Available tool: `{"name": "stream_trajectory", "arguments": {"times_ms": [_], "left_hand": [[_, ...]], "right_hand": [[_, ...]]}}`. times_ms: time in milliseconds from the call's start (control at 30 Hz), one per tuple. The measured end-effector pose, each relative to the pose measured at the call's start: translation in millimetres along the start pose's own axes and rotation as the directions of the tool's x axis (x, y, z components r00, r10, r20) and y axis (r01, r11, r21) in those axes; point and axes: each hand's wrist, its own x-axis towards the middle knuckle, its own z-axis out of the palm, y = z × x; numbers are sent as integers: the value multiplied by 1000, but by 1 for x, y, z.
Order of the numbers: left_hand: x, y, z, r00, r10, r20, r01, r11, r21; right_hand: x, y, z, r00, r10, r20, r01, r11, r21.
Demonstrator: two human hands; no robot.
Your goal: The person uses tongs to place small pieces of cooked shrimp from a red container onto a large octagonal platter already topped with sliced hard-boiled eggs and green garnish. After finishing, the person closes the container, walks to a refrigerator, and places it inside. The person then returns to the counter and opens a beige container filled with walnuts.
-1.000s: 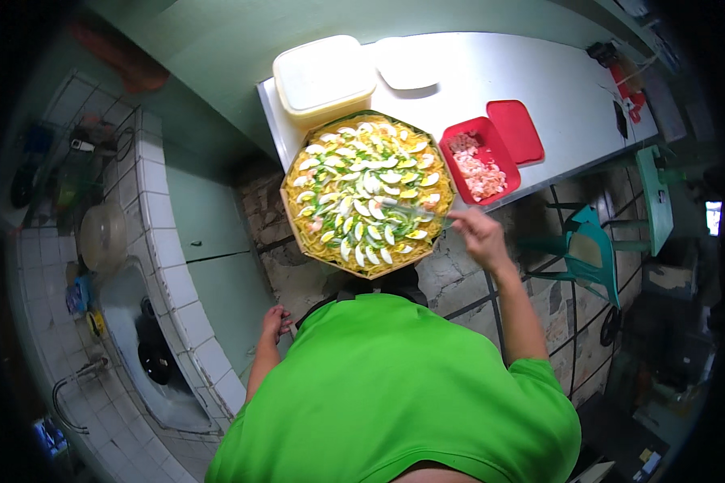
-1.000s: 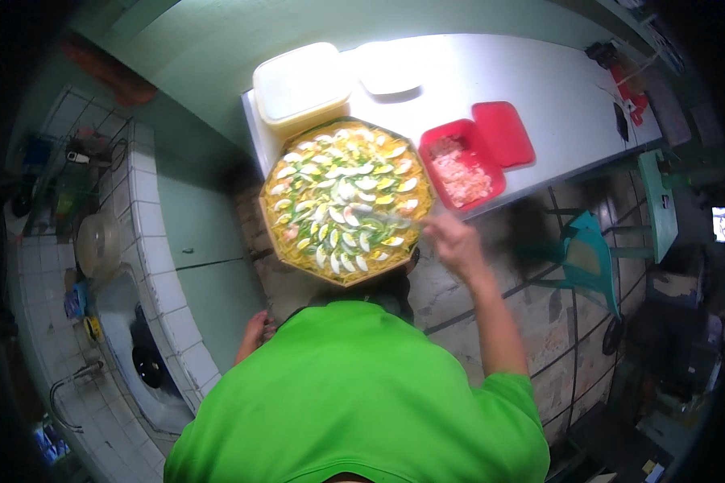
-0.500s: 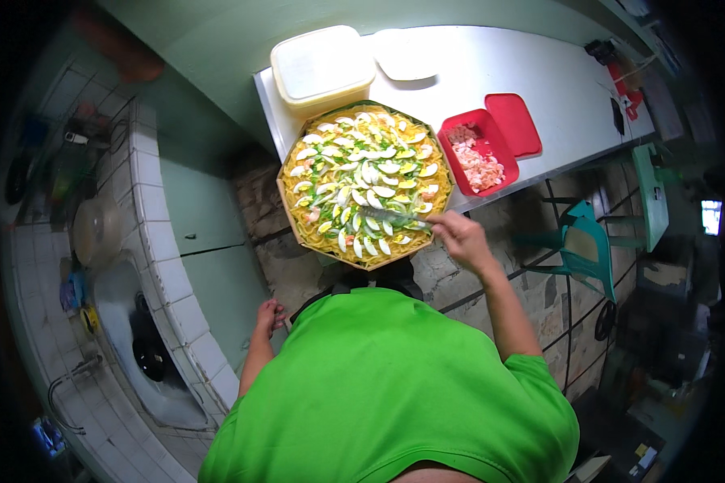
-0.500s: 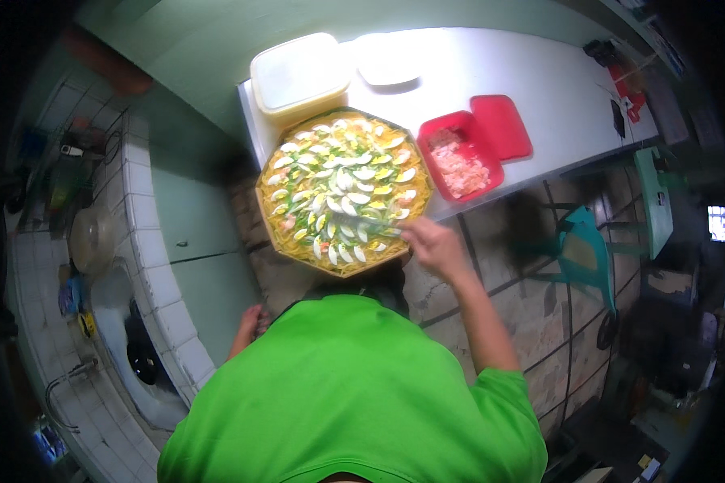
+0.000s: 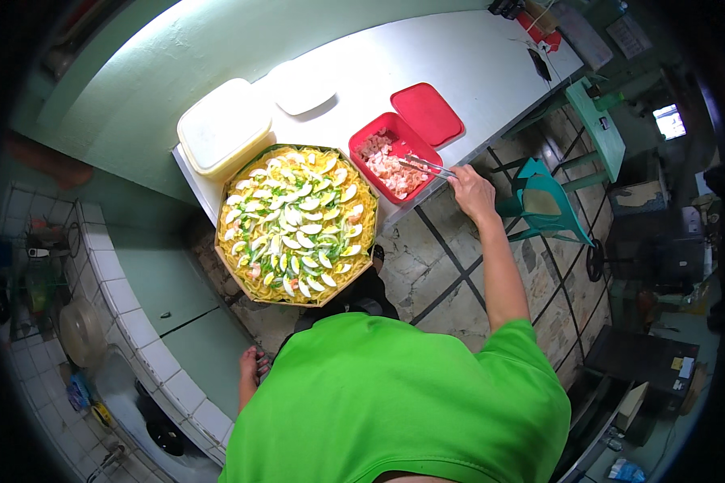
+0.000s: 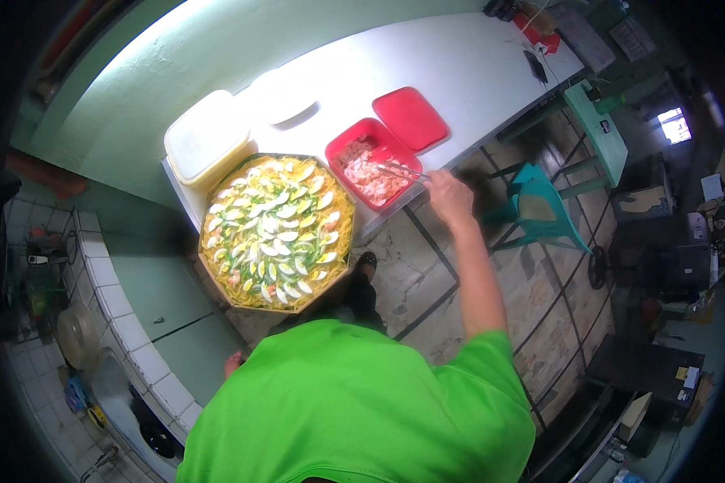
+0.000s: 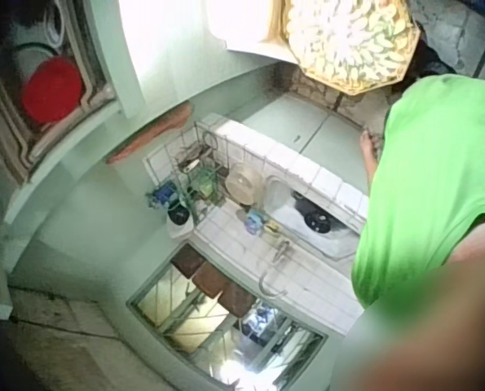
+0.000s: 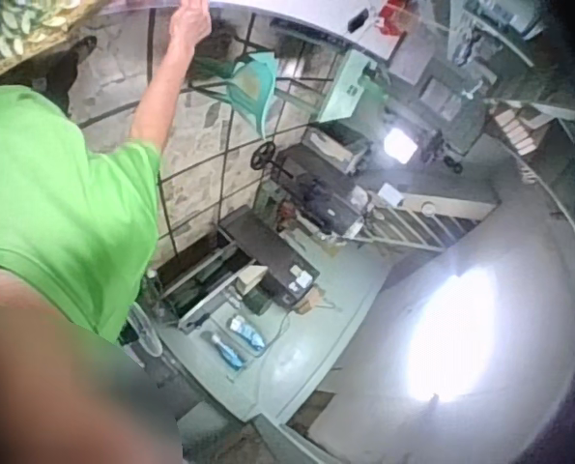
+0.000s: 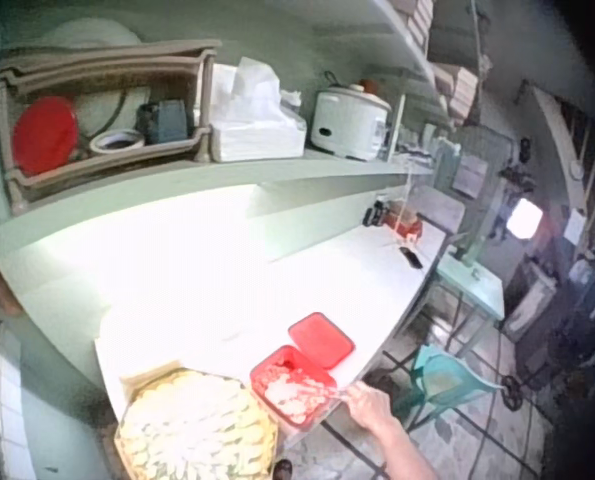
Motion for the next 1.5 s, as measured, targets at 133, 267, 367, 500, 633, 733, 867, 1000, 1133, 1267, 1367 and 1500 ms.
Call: {"name": "stream_trajectory", "arguments": {"times_ms": [133, 267, 367, 500, 633, 733, 867, 1000, 1133, 1267, 1367, 1500], "left_hand": [[-5, 6, 4, 1000, 31, 4, -31, 998, 63], [-6, 13, 8, 996, 90, 25, -92, 992, 87], [-6, 18, 7, 995, 93, 47, -96, 993, 64], [-2, 17, 4, 998, 61, 24, -63, 995, 77], [7, 5, 0, 999, 22, 37, -22, 1000, -2], [15, -1, -1, 999, -25, 40, 27, 998, -56], [20, -4, 1, 997, -79, 2, 79, 996, -36], [22, -2, 1, 995, -104, -12, 104, 994, -22], [25, -1, -2, 998, -53, 22, 53, 998, -22], [29, -5, -4, 998, -52, 36, 54, 998, -33], [27, -6, -4, 999, -23, 42, 26, 997, -68], [14, 4, -1, 998, 18, 65, -21, 999, 49]], "right_hand": [[-3, -7, 3, 996, -86, 25, 85, 996, 23], [-4, -22, 17, 985, -167, 31, 167, 986, 12], [-4, -25, 16, 988, -150, 40, 149, 989, 8], [-12, -23, -2, 999, -46, -20, 48, 992, 120], [-55, -39, -15, 966, -226, -127, 256, 910, 327], [-100, -63, -9, 851, -499, -165, 525, 820, 230], [-136, -74, 0, 785, -601, -153, 618, 776, 123], [-142, -76, 7, 761, -641, -104, 649, 754, 102], [-142, -78, 10, 771, -632, -70, 636, 761, 131], [-136, -70, 6, 846, -533, -19, 511, 799, 316], [-112, -51, 0, 931, -346, -115, 361, 834, 417], [-52, -20, -4, 983, -38, -180, 88, 956, 278]]}}
